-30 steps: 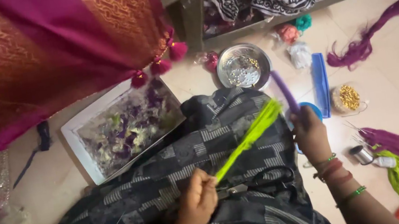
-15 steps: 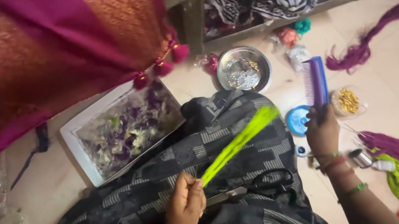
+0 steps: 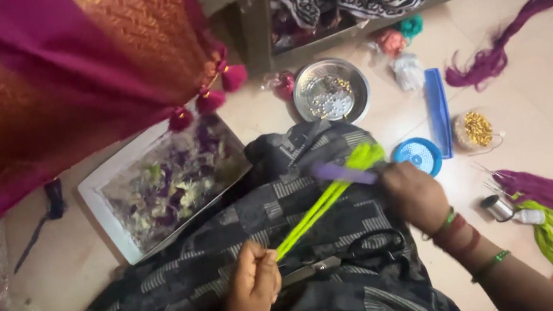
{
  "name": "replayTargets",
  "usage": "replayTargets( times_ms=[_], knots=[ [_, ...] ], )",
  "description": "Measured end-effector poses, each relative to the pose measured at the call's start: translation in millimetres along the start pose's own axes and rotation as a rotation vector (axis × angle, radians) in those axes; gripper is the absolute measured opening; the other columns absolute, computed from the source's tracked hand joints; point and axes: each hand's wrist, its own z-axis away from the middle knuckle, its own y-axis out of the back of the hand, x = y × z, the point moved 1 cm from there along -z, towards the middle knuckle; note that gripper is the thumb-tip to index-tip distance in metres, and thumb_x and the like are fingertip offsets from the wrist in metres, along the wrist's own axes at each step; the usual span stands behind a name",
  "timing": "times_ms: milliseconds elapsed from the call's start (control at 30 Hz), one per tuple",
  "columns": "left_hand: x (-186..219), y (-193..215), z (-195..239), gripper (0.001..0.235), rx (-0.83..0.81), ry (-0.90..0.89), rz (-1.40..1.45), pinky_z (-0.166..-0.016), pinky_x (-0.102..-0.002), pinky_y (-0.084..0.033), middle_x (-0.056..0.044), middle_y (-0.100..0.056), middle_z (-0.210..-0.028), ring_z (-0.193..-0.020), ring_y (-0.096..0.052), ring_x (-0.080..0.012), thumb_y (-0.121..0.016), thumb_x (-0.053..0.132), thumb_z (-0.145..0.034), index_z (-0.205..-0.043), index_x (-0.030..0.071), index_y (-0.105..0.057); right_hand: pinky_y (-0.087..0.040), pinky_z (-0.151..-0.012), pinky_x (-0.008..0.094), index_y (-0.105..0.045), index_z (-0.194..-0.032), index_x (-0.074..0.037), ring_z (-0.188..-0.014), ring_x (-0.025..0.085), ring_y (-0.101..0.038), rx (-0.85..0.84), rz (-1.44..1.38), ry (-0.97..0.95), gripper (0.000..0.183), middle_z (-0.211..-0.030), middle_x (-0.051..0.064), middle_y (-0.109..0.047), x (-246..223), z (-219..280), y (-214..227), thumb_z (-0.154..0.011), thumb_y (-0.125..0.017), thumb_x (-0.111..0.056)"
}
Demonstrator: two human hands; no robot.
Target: The person sits on the floor and attaches decorative tassels to the edge of a pink and gold fabric, tying each tassel on by hand. They use scissors to trim threads and a comb to fluff the tassel fibers, working on one tassel at a time along the fabric edge.
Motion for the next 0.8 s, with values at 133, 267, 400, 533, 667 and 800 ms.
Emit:
replayTargets(
  times_ms=[133, 267, 400, 533, 667, 800],
  knots=[
    [4.4, 2.1, 0.1, 0.015, 0.053, -0.016, -0.023, -0.041, -0.023, -0.032, 0.000, -0.046, -0.055, -0.043, -0.039, -0.0063, -0.048, 0.015, -0.106, -0.094, 0.007, -0.042, -0.056, -0.078, 0.040, -0.063, -0.111, -0.007, -0.091, 0.033, -0.069, 0.033, -0.132, -0.467, 0.020, -0.102, 0.013, -0.069, 52.3, 3.1, -20.5, -0.097, -0.052, -0.002],
    [-5.9, 1.3, -0.4, 0.016, -0.001, -0.033, 0.016, -0.043, -0.023, -0.035, 0.001, -0.045, -0.059, -0.046, -0.039, -0.0058, -0.049, 0.014, -0.107, -0.094, 0.006, -0.043, -0.054, -0.080, 0.046, -0.063, -0.116, -0.005, -0.096, 0.040, -0.065, 0.038, -0.075, -0.076, 0.025, -0.106, 0.018, -0.066, -30.7, -11.4, 25.5, -0.092, -0.056, -0.002],
    [5.0, -2.2, -2.5, 0.016, -0.007, -0.018, 0.000, -0.043, -0.023, -0.035, 0.000, -0.046, -0.056, -0.044, -0.040, -0.0061, -0.047, 0.015, -0.107, -0.094, 0.007, -0.043, -0.053, -0.073, 0.047, -0.065, -0.113, -0.005, -0.090, 0.040, -0.066, -0.089, -0.005, 0.046, 0.030, -0.099, 0.018, -0.066, 0.3, -8.6, 16.4, -0.084, -0.059, -0.008],
    [6.1, -2.2, 0.3, 0.017, -0.045, 0.008, -0.025, -0.045, -0.023, -0.035, 0.000, -0.046, -0.058, -0.047, -0.041, -0.0059, -0.047, 0.016, -0.108, -0.094, 0.007, -0.042, -0.052, -0.078, 0.048, -0.064, -0.117, -0.008, -0.095, 0.038, -0.064, 0.060, 0.029, -0.317, 0.016, -0.105, 0.017, -0.066, -17.2, -2.0, 18.7, -0.102, -0.056, -0.008],
    [-4.4, 0.1, -0.9, 0.016, -0.060, 0.001, -0.046, -0.044, -0.023, -0.035, 0.000, -0.046, -0.058, -0.046, -0.041, -0.0060, -0.048, 0.016, -0.108, -0.094, 0.008, -0.043, -0.055, -0.073, 0.046, -0.063, -0.117, -0.005, -0.091, 0.036, -0.067, -0.129, 0.157, 0.337, 0.041, -0.101, 0.015, -0.067, -33.8, -5.1, 38.3, -0.076, -0.057, -0.007],
    [-3.2, 1.3, 1.1, 0.013, -0.029, 0.017, -0.018, -0.045, -0.023, -0.036, 0.000, -0.046, -0.059, -0.047, -0.041, -0.0059, -0.047, 0.014, -0.107, -0.097, 0.007, -0.045, -0.054, -0.075, 0.045, -0.063, -0.118, -0.008, -0.092, 0.037, -0.066, -0.089, 0.074, -0.308, 0.025, -0.103, 0.013, -0.068, -2.1, 3.6, 28.9, -0.094, -0.057, -0.006]
  ],
)
